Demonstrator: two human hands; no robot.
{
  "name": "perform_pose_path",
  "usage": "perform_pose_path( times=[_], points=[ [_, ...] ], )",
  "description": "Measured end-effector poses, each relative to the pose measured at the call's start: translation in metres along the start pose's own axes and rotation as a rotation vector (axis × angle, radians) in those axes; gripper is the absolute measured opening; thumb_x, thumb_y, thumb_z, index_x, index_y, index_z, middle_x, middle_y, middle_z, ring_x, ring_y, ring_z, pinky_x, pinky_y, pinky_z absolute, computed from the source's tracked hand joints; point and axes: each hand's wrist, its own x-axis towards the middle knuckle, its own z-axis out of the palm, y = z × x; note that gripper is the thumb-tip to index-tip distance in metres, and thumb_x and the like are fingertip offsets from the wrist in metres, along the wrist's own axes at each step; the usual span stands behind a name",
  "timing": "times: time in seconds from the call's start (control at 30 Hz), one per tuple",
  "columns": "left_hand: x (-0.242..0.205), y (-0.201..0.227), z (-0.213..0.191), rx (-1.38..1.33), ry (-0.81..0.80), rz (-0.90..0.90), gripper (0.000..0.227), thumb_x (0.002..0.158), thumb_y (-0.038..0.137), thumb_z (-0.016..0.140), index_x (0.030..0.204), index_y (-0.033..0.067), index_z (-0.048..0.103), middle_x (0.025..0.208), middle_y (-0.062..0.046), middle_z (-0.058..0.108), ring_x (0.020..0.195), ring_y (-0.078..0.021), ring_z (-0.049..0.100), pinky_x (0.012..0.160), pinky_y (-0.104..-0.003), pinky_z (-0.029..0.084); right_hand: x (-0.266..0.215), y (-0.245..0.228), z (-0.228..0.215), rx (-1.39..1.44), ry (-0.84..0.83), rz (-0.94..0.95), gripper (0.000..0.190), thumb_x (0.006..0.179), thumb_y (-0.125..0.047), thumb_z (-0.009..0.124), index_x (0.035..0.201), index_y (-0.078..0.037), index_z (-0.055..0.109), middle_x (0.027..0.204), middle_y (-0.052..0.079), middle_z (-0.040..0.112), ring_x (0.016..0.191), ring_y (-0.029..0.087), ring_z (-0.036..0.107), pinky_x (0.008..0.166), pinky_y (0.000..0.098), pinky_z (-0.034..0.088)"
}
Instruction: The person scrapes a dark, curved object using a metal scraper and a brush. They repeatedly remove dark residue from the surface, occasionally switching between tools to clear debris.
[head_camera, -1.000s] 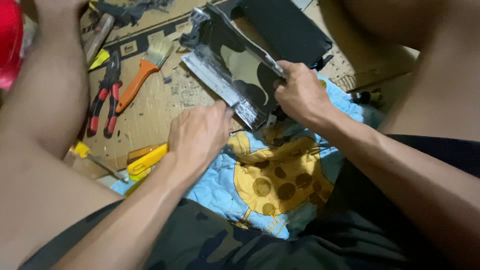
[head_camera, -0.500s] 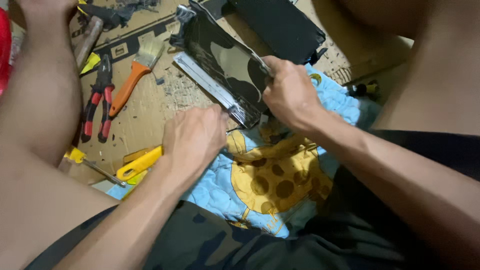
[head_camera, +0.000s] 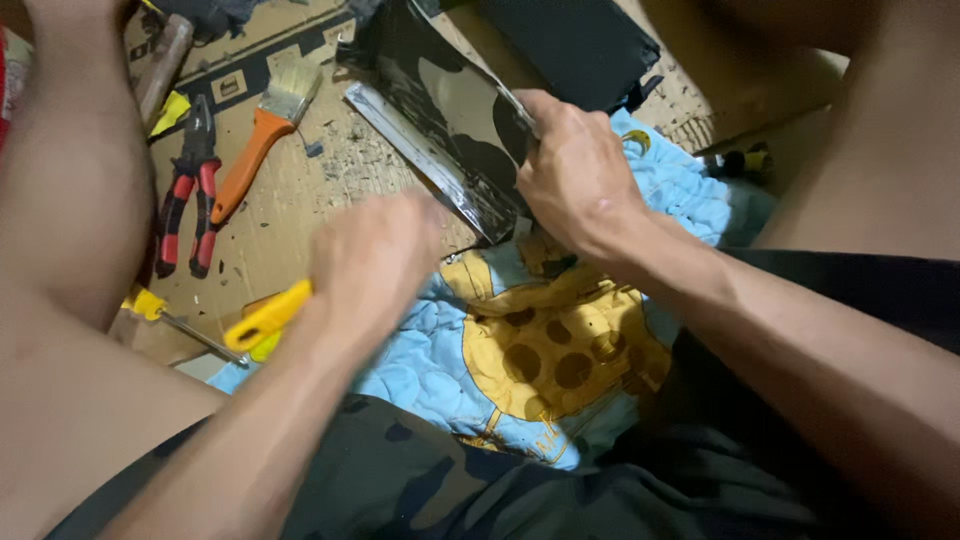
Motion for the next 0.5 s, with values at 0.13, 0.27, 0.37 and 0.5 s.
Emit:
perform_pose_path(
  times=[0.13, 0.27, 0.37, 0.5],
  points=[
    [0.009, -0.006, 0.007, -0.208, 0.1, 0.006, 0.037, 0.114, 0.024, 0.042, 0.096, 0.0028, 0.066, 0.06, -0.003, 0.056, 0.043, -0.0236, 0.058, 0.036, -0.039, 0.052, -0.001, -0.001, 0.001, -0.01, -0.01, 0.025, 0.061, 0.081, 0.02, 0.033, 0.13, -0.004, 0.062, 0.079, 0.013, 0.073, 0.061, 0.027, 0.067, 0.055, 0.0437, 0.062],
    [0.012, -0.005, 0.014, -0.167, 0.142, 0.046, 0.034, 0.116, 0.024, 0.042, 0.1, 0.0054, 0.066, 0.056, 0.003, 0.049, 0.041, -0.019, 0.054, 0.036, -0.034, 0.051, 0.001, 0.001, -0.001, -0.01, 0.019, -0.02, 0.06, 0.073, 0.011, 0.038, 0.123, -0.006, 0.066, 0.085, 0.021, 0.074, 0.069, 0.038, 0.067, 0.059, 0.0539, 0.05],
    [0.008, -0.001, 0.012, -0.177, 0.128, 0.038, 0.034, 0.115, 0.025, 0.044, 0.099, 0.004, 0.065, 0.057, -0.001, 0.053, 0.045, -0.0235, 0.057, 0.039, -0.039, 0.054, -0.001, -0.002, -0.004, 0.011, -0.012, 0.019, 0.054, 0.074, 0.011, 0.037, 0.118, -0.006, 0.065, 0.083, 0.017, 0.073, 0.065, 0.034, 0.063, 0.056, 0.052, 0.048],
    [0.008, 0.0, 0.008, -0.182, 0.108, 0.035, 0.034, 0.116, 0.025, 0.041, 0.1, 0.0045, 0.063, 0.059, 0.001, 0.05, 0.042, -0.0195, 0.053, 0.031, -0.036, 0.047, 0.0, -0.004, -0.005, 0.007, -0.017, 0.014, 0.05, 0.075, 0.009, 0.034, 0.111, -0.006, 0.065, 0.08, 0.019, 0.072, 0.066, 0.038, 0.062, 0.058, 0.0546, 0.044]
  ],
)
